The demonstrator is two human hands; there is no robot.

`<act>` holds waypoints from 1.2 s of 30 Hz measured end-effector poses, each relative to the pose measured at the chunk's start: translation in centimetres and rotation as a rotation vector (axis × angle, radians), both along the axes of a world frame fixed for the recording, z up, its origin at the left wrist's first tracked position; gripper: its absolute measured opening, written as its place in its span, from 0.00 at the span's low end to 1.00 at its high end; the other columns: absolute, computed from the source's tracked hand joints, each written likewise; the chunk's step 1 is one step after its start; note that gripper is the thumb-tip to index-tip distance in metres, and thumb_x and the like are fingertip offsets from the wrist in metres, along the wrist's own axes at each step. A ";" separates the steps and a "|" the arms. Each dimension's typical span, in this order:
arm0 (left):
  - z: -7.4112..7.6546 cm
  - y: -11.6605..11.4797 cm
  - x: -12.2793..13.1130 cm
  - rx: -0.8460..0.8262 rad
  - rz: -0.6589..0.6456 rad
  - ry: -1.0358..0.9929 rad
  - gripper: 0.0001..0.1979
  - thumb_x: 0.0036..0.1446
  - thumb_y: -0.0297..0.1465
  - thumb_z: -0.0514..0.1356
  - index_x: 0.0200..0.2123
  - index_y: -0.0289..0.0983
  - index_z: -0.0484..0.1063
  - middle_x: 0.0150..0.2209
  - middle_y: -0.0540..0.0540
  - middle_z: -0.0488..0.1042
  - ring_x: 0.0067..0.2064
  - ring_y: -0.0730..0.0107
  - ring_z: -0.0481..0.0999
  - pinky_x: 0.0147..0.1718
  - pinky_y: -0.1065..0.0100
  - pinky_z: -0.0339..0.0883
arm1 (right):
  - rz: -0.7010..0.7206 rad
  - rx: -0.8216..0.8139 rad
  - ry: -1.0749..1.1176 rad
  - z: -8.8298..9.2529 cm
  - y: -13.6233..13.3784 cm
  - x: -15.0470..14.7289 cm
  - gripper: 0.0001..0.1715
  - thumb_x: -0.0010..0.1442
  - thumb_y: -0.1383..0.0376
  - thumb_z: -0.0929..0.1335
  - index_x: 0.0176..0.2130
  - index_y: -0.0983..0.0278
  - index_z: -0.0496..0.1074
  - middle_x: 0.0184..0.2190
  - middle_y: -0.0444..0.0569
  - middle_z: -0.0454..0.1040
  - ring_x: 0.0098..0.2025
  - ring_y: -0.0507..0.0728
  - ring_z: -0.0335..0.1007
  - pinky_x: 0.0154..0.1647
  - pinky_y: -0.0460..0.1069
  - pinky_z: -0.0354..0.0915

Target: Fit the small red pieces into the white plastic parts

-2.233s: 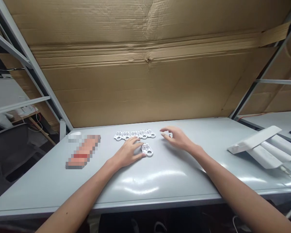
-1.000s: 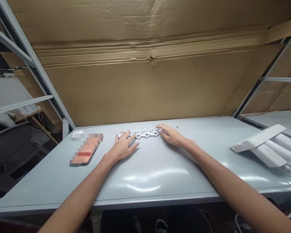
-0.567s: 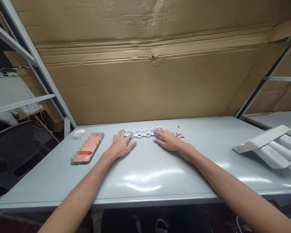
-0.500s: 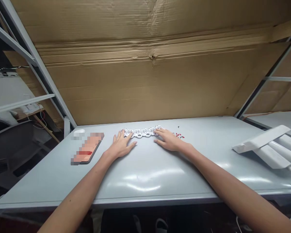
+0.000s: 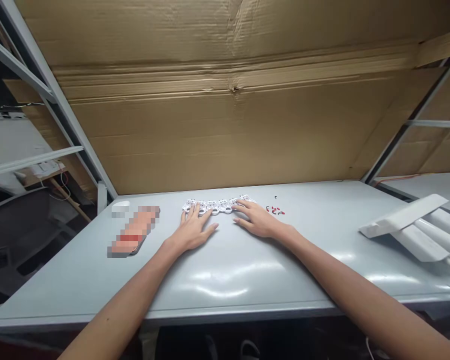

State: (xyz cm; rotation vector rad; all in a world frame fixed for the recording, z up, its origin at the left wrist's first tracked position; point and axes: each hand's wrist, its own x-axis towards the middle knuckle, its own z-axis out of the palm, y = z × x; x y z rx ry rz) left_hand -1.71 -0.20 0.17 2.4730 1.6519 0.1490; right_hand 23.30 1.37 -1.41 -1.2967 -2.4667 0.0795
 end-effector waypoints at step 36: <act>-0.4 0.8 -0.7 0.098 -0.123 -0.006 0.35 0.66 0.55 0.41 0.69 0.44 0.53 0.71 0.41 0.47 0.71 0.46 0.39 0.66 0.41 0.34 | 0.021 -0.077 -0.049 0.1 -0.4 -0.8 0.38 0.67 0.44 0.55 0.67 0.60 0.59 0.69 0.56 0.55 0.70 0.67 0.45 0.68 0.68 0.41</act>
